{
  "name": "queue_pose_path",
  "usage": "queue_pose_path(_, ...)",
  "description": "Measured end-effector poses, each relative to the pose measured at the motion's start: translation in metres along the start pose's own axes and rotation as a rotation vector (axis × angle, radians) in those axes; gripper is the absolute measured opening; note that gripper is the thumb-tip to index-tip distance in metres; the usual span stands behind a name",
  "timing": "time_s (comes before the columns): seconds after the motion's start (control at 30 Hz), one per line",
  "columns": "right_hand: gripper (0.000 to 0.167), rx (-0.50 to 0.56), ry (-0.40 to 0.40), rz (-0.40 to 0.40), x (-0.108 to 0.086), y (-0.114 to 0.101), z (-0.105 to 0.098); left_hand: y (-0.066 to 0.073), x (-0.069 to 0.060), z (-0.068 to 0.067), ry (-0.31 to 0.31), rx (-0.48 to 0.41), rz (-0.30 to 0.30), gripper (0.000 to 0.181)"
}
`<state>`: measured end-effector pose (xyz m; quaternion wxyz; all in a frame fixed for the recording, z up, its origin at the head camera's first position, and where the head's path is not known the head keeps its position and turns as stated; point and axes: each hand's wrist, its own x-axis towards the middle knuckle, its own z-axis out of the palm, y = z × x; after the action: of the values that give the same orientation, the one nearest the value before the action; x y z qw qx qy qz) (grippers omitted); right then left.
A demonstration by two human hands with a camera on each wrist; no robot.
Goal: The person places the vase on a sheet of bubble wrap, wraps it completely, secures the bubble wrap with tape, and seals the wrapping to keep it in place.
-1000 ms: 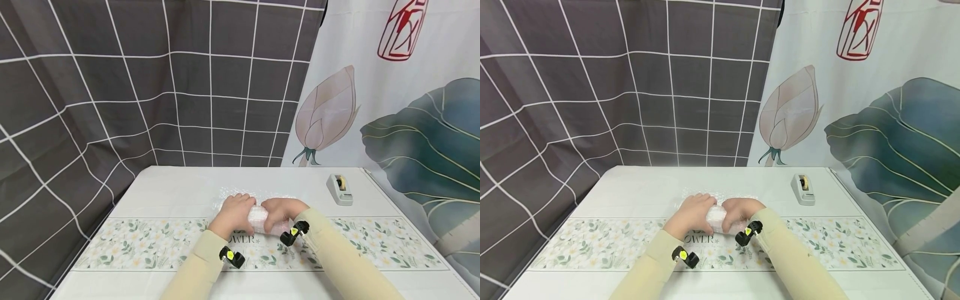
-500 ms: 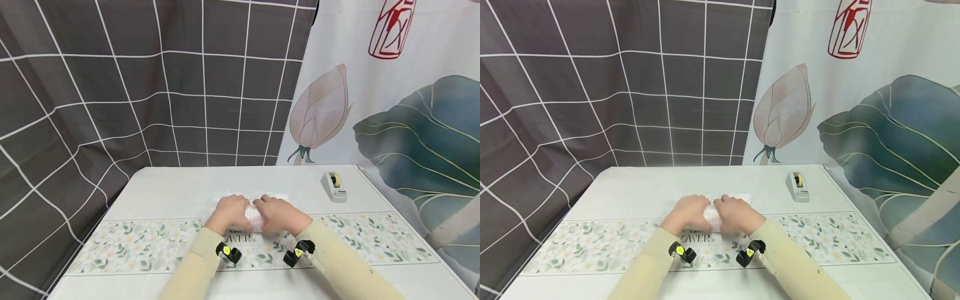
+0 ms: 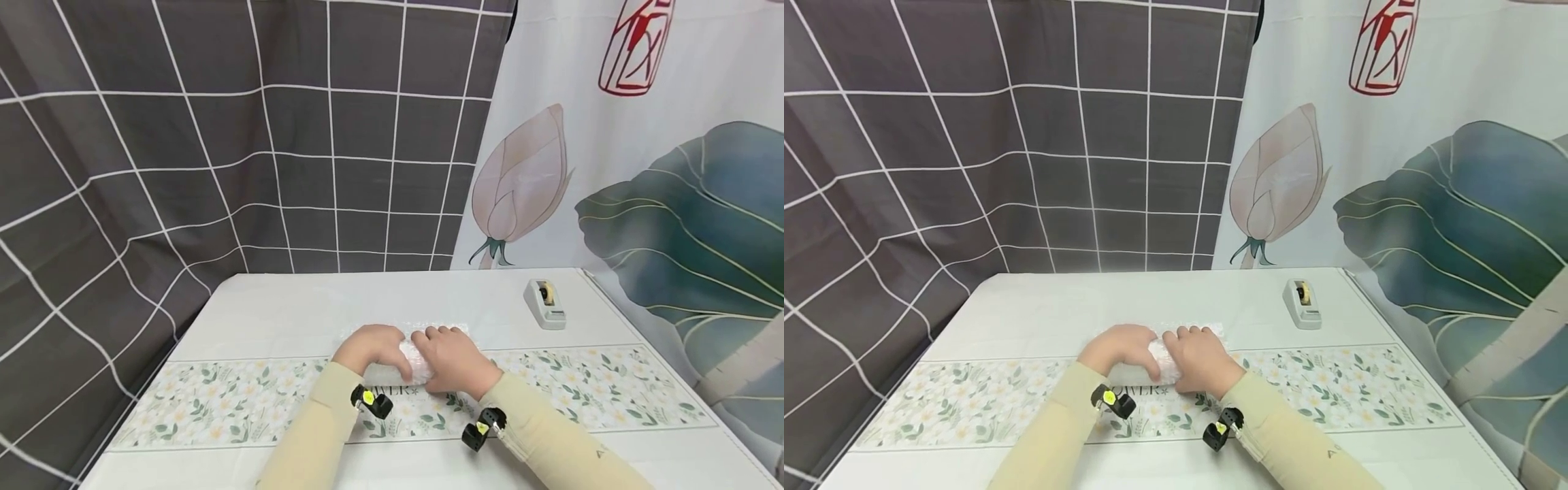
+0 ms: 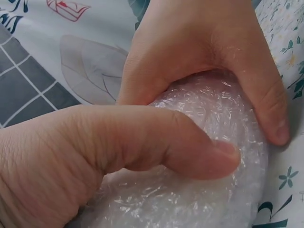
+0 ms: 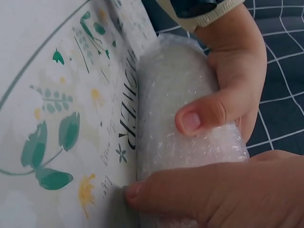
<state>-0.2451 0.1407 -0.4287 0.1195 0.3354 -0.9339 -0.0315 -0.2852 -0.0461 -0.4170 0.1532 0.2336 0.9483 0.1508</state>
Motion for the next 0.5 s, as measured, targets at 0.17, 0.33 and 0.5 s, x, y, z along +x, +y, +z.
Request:
queue_pose_path(0.17,0.073,0.007,0.007,-0.012,0.005,0.002,0.002,-0.001,-0.006,0.000,0.089,0.106,0.095,0.078)
queue_pose_path(0.33,0.081,0.013,-0.012,-0.003,0.010,0.005,0.002,-0.003,-0.010,0.003,0.202,0.148,0.193,0.094)
queue_pose_path(0.5,0.072,0.094,-0.108,0.016,0.017,0.011,0.001,-0.003,-0.011,0.006,0.268,0.157,0.221,0.099)
